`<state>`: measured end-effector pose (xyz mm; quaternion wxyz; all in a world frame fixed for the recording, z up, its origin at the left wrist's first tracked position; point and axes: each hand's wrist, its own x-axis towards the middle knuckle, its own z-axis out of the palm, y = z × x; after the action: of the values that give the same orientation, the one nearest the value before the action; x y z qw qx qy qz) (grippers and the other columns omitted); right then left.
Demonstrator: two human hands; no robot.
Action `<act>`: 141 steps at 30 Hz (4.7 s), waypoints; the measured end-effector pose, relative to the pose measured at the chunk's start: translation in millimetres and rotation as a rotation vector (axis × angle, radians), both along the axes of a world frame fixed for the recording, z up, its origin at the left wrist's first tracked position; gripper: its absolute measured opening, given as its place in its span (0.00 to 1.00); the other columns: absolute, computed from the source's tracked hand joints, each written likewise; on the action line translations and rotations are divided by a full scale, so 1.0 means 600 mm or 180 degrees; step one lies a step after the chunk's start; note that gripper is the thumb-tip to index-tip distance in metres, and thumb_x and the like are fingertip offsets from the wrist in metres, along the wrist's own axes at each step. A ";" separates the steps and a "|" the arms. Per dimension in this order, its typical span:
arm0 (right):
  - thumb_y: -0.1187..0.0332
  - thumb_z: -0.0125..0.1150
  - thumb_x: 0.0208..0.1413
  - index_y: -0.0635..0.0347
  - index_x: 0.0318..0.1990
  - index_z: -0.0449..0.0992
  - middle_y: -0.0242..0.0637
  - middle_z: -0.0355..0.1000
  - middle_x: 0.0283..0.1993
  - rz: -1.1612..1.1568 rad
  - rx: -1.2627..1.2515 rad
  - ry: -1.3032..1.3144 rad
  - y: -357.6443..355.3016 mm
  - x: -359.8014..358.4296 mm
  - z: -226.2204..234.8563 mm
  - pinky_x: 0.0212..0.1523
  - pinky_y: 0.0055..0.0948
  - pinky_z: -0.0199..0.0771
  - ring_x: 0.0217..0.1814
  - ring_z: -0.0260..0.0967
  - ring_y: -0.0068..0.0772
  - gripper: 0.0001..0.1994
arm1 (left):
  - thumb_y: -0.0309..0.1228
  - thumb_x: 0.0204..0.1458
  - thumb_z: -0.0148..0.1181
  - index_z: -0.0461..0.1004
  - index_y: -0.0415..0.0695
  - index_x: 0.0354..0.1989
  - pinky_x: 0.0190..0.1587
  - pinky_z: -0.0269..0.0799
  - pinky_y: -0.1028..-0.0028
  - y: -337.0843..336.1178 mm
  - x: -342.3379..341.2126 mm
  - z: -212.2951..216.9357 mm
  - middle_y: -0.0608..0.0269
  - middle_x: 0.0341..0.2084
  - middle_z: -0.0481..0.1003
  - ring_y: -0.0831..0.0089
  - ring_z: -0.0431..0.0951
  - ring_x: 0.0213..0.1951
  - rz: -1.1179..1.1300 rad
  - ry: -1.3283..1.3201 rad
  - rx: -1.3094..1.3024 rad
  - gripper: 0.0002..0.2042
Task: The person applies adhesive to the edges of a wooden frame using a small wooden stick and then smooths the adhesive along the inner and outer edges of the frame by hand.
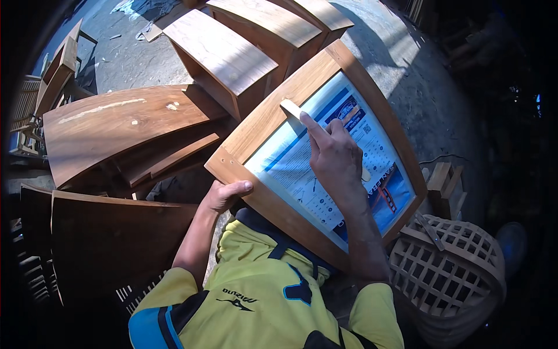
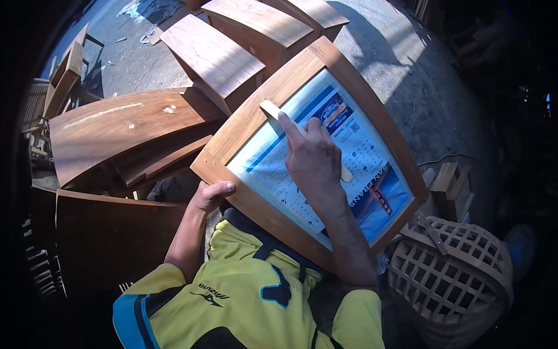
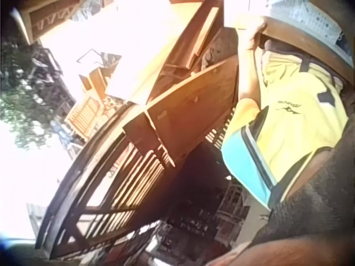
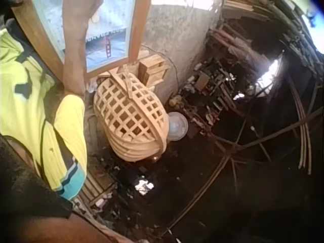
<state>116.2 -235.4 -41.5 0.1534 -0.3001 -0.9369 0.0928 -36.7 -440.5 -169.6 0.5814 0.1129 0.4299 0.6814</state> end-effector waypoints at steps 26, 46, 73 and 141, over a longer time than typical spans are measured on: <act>0.71 0.57 0.64 0.51 0.62 0.77 0.46 0.71 0.41 -0.0043 -0.0084 -0.1063 0.010 -0.018 0.070 0.39 0.40 0.83 0.44 0.79 0.44 0.19 | 0.26 0.43 0.73 0.64 0.36 0.67 0.52 0.75 0.71 0.012 0.008 0.009 0.59 0.48 0.77 0.70 0.79 0.49 0.0326 -0.0035 0.0131 0.39; 0.57 0.54 0.71 0.39 0.62 0.79 0.46 0.76 0.37 -0.0470 -0.0069 -0.0333 0.242 -0.026 0.053 0.46 0.44 0.78 0.41 0.79 0.45 0.16 | 0.28 0.37 0.74 0.59 0.35 0.70 0.63 0.70 0.63 0.002 -0.001 -0.010 0.54 0.57 0.73 0.62 0.75 0.59 0.0095 -0.0047 -0.0136 0.46; 0.59 0.54 0.70 0.45 0.59 0.81 0.48 0.80 0.46 -0.0216 0.0138 -0.1157 0.249 -0.042 0.107 0.54 0.46 0.77 0.49 0.81 0.46 0.16 | 0.28 0.37 0.73 0.61 0.35 0.69 0.62 0.70 0.64 -0.007 -0.003 -0.018 0.53 0.56 0.74 0.62 0.75 0.58 0.0019 -0.0041 -0.0286 0.45; 0.69 0.64 0.61 0.42 0.61 0.77 0.40 0.68 0.32 0.1158 -0.0545 -0.0680 -0.153 -0.049 0.008 0.29 0.41 0.75 0.30 0.75 0.42 0.21 | 0.18 0.30 0.83 0.67 0.42 0.65 0.63 0.74 0.66 -0.011 -0.022 -0.031 0.62 0.56 0.76 0.69 0.75 0.59 -0.0415 0.0174 -0.0004 0.46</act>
<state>87.0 -327.3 -36.7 0.0080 -0.1463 -0.9752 0.1659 -49.8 -447.0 -188.0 0.6127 0.1589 0.4378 0.6385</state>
